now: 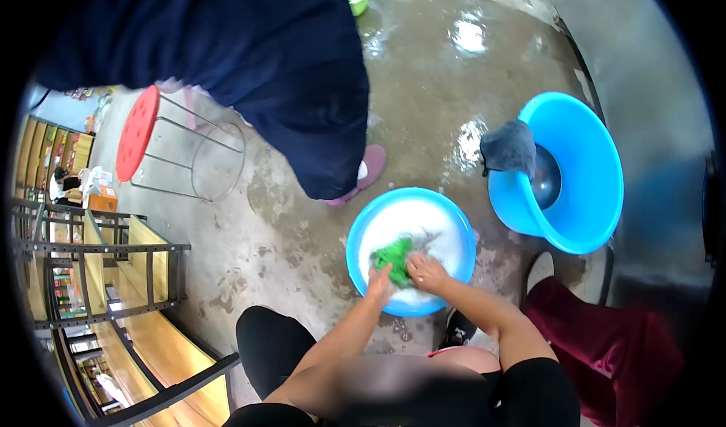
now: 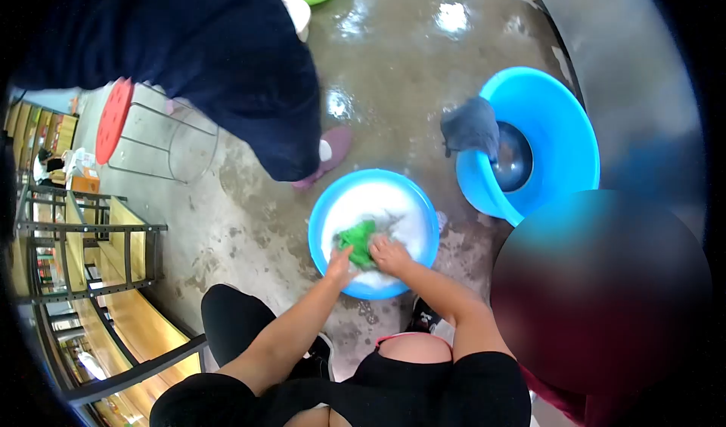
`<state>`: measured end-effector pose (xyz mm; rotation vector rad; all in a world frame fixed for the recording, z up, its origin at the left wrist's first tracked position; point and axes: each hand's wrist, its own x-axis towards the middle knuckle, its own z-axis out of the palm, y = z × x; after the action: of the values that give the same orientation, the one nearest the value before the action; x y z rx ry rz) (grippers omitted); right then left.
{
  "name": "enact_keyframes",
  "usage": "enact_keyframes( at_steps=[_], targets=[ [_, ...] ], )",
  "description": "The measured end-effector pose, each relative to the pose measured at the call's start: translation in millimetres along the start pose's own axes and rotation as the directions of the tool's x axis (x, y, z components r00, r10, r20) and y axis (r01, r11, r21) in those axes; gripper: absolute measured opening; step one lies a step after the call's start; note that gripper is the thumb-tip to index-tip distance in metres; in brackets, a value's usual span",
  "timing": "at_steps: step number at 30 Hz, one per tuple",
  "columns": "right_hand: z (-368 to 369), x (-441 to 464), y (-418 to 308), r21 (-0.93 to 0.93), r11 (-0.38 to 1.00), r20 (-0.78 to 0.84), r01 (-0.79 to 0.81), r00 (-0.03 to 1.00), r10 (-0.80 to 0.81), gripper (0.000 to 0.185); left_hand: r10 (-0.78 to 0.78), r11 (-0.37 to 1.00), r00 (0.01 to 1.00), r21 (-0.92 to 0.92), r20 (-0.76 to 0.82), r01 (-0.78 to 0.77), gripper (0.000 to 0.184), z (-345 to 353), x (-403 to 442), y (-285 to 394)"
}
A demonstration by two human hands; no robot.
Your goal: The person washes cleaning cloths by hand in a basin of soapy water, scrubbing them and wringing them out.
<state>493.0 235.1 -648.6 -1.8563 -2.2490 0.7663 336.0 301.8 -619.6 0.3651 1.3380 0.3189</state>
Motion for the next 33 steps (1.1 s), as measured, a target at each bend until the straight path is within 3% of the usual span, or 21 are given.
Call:
enact_keyframes(
  at_steps=[1, 3, 4, 6, 8, 10, 11, 14, 15, 16, 17, 18, 19, 22, 24, 26, 27, 28, 30, 32, 33],
  targets=[
    [-13.8, 3.8, -0.1, -0.007, 1.0, -0.009, 0.017, 1.0, -0.017, 0.032, 0.004, 1.0, 0.999, 0.012, -0.038, -0.003, 0.062, 7.2, -7.1, 0.5],
    [-38.9, 16.5, -0.9, 0.411, 0.78, 0.254, -0.472, 0.881, 0.4, 0.029, 0.024, 1.0, 0.996, 0.018, -0.081, -0.023, 0.059, 15.8, -15.6, 5.0],
    [-47.2, 18.4, -5.1, 0.406, 0.792, 0.242, -0.456, 0.889, 0.388, 0.029, -0.06, 0.997, 0.998, -0.045, 0.02, 0.06, 0.053, 18.4, -15.2, 9.0],
    [-51.4, 14.6, -19.7, 0.852, 0.496, 0.093, -0.169, 0.98, 0.174, 0.029, -0.121, 0.986, 0.984, -0.099, 0.131, 0.134, 0.051, 17.5, -10.6, 18.9],
    [-37.9, 11.2, -53.4, 0.639, 0.716, -0.431, 0.282, 0.902, 0.03, 0.028, -0.156, 0.936, 0.918, -0.242, 0.366, 0.255, 0.047, 1.2, 5.6, 21.9],
    [-71.1, -4.5, -95.0, 0.501, 0.81, -0.489, 0.305, 0.872, -0.026, 0.027, -0.26, 0.91, 0.836, -0.167, 0.484, 0.379, 0.04, -21.6, 33.9, 4.5],
    [-82.4, -8.9, -106.9, 0.354, 0.881, -0.538, 0.313, 0.839, -0.082, 0.026, -0.207, 0.927, 0.865, -0.191, 0.458, 0.323, 0.039, -23.5, 30.0, 1.0],
    [-52.1, 5.8, -77.9, 0.277, 0.923, -0.514, 0.268, 0.853, -0.093, 0.028, -0.043, 0.954, 0.924, -0.259, 0.379, 0.151, 0.036, -16.8, 16.8, -7.7],
    [-43.8, 9.8, -55.9, -0.081, 0.98, -0.519, 0.179, 0.832, -0.195, 0.027, 0.013, 0.955, 0.935, -0.282, 0.354, 0.093, 0.035, -10.4, 13.6, -7.1],
    [-23.5, 18.9, -37.5, -0.097, 0.979, -0.52, 0.178, 0.83, -0.202, 0.027, 0.022, 0.954, 0.93, -0.285, 0.366, 0.089, 0.035, 1.8, 1.8, -2.3],
    [3.3, 29.5, -21.1, 0.58, 0.814, -0.49, -0.016, 0.792, 0.364, 0.026, 0.03, 0.96, 0.923, -0.267, 0.384, 0.08, 0.033, 15.2, -16.0, 5.8],
    [13.8, 39.0, -13.2, 0.974, 0.208, -0.096, -0.094, 0.658, 0.746, 0.026, 0.037, 0.967, 0.916, -0.245, 0.399, 0.068, 0.032, 22.7, -25.3, 14.8],
    [-55.8, 20.0, -34.9, 0.885, -0.45, 0.363, -0.123, 0.787, 0.499, 0.025, -0.011, 0.968, 0.895, -0.221, 0.445, 0.122, 0.033, 22.5, -25.6, 15.0],
    [-64.7, 20.4, -14.7, 0.859, -0.46, 0.386, -0.223, 0.873, 0.298, 0.028, 0.004, 0.94, 0.792, -0.272, 0.611, 0.205, 0.038, 31.5, -46.4, 40.8],
    [-72.0, 26.4, -15.3, 0.924, -0.357, 0.295, -0.139, 0.853, 0.43, 0.019, -0.037, 0.915, 0.837, -0.318, 0.545, 0.248, 0.041, 40.1, -66.0, 53.4],
    [-85.9, 25.4, -29.9, 0.915, 0.366, -0.084, -0.169, 0.807, 0.584, 0.017, -0.296, 0.901, 0.936, -0.269, 0.192, 0.34, 0.04, 49.8, -84.3, 61.3],
    [-92.6, 19.6, -50.6, 0.89, 0.425, -0.107, -0.166, 0.83, 0.548, 0.019, -0.299, 0.9, 0.935, -0.268, 0.192, 0.343, 0.04, 38.8, -53.5, 50.8],
    [-92.1, 17.0, -73.7, 0.892, 0.419, -0.103, -0.168, 0.828, 0.552, 0.019, -0.186, 0.851, 0.835, -0.34, 0.519, 0.401, 0.039, 17.0, 1.0, 33.3],
    [-81.1, 7.6, -106.9, 0.394, 0.914, -0.67, 0.099, 0.712, 0.212, 0.019, -0.022, 0.786, 0.639, -0.382, 0.769, 0.486, 0.038, 2.4, 29.4, 14.6],
    [-66.5, 18.1, -80.9, 0.559, 0.827, -0.602, 0.064, 0.717, 0.352, 0.02, 0.104, 0.89, 0.825, -0.422, 0.555, 0.173, 0.032, 4.3, 31.4, 11.8],
    [-54.7, 24.7, -67.2, 0.709, 0.704, -0.505, 0.03, 0.718, 0.478, 0.021, 0.142, 0.967, 0.912, -0.249, 0.385, -0.045, 0.026, 23.4, -2.9, 16.5]
  ],
)
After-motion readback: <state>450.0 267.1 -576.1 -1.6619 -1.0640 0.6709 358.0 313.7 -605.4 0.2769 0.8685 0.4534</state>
